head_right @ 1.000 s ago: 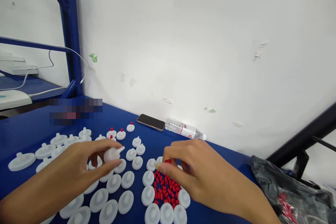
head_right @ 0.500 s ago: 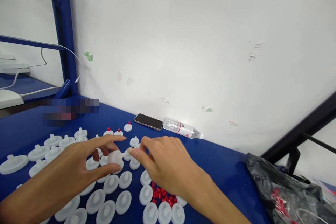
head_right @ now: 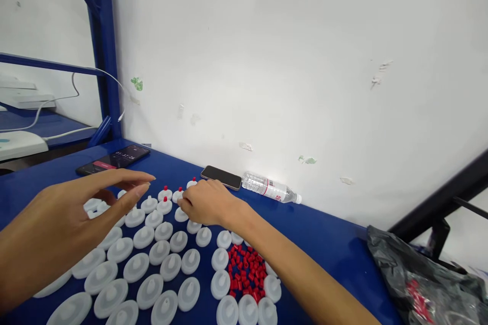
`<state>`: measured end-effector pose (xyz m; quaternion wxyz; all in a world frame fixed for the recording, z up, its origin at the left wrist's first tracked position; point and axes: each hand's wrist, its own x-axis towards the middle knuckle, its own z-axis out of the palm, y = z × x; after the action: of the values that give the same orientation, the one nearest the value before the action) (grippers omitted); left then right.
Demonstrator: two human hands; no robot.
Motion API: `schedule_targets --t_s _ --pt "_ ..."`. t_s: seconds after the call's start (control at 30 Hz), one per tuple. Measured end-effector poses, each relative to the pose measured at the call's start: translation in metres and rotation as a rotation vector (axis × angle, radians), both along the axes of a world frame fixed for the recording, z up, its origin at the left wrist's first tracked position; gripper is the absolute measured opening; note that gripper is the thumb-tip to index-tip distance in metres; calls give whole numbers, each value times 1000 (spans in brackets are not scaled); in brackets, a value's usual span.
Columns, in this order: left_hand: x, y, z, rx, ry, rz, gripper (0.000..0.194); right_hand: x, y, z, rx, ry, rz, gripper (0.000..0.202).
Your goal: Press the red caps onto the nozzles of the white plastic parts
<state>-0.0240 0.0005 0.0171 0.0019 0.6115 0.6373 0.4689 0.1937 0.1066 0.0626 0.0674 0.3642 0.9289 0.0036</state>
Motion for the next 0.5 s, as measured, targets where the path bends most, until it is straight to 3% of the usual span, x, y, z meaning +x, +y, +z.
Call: schedule_targets --t_s 0.13,0.27,0.5 --pt "3 -4 13 -39 -1 -46 49 -6 10 -3 -2 -37 -17 70" --pt "3 -4 10 -17 0 -67 52 -19 21 0 72 -1 -86 74" --pt "0 8 -14 -15 22 -92 52 -34 36 -10 54 86 -56 33"
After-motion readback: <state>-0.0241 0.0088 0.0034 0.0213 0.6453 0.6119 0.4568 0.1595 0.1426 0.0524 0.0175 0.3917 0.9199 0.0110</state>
